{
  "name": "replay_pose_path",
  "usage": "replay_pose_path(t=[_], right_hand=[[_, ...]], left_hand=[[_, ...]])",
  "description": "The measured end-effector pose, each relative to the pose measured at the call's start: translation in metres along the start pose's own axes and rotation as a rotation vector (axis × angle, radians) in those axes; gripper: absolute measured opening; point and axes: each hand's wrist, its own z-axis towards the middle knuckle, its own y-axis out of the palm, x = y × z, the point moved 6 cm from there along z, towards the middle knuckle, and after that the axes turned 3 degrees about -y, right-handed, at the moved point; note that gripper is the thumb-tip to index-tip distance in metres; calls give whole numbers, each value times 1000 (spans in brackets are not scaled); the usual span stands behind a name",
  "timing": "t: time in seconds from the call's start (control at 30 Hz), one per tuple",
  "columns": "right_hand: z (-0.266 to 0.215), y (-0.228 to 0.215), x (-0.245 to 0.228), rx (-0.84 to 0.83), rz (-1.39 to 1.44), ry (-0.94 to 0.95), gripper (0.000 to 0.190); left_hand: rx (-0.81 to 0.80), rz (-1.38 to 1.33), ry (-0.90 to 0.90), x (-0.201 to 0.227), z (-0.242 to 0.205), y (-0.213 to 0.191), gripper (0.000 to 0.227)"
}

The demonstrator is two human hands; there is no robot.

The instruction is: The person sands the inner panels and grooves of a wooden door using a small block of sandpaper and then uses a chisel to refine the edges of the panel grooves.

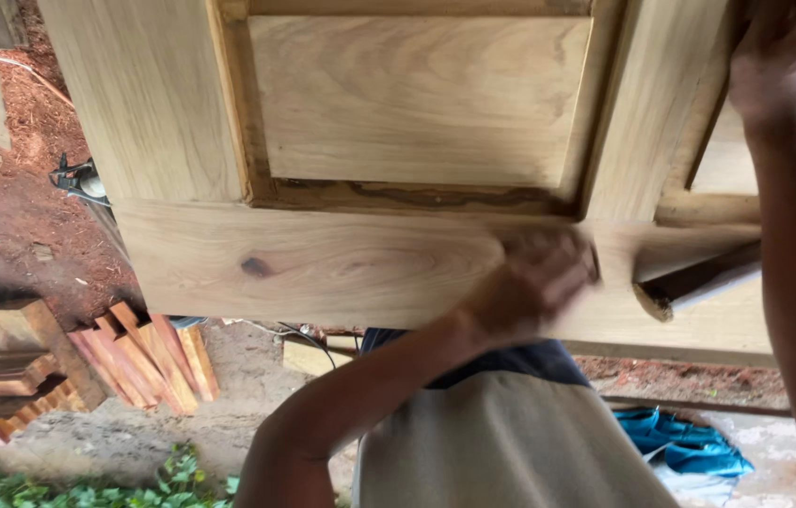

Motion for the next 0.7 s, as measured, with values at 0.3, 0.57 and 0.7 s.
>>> replay_pose_path(t=[0.3,0.57,0.7], right_hand=[[15,-50,-62,31,21,-44,46],[18,-73,-89,227,25,-216,21],[23,-87,-104,275,81,-265,22]], left_hand=[[-174,129,-26,-18,-63,-37,68],[-132,452,-376,-98,-66,-96,33],[-91,514,-392,-91,-63,-86,40]])
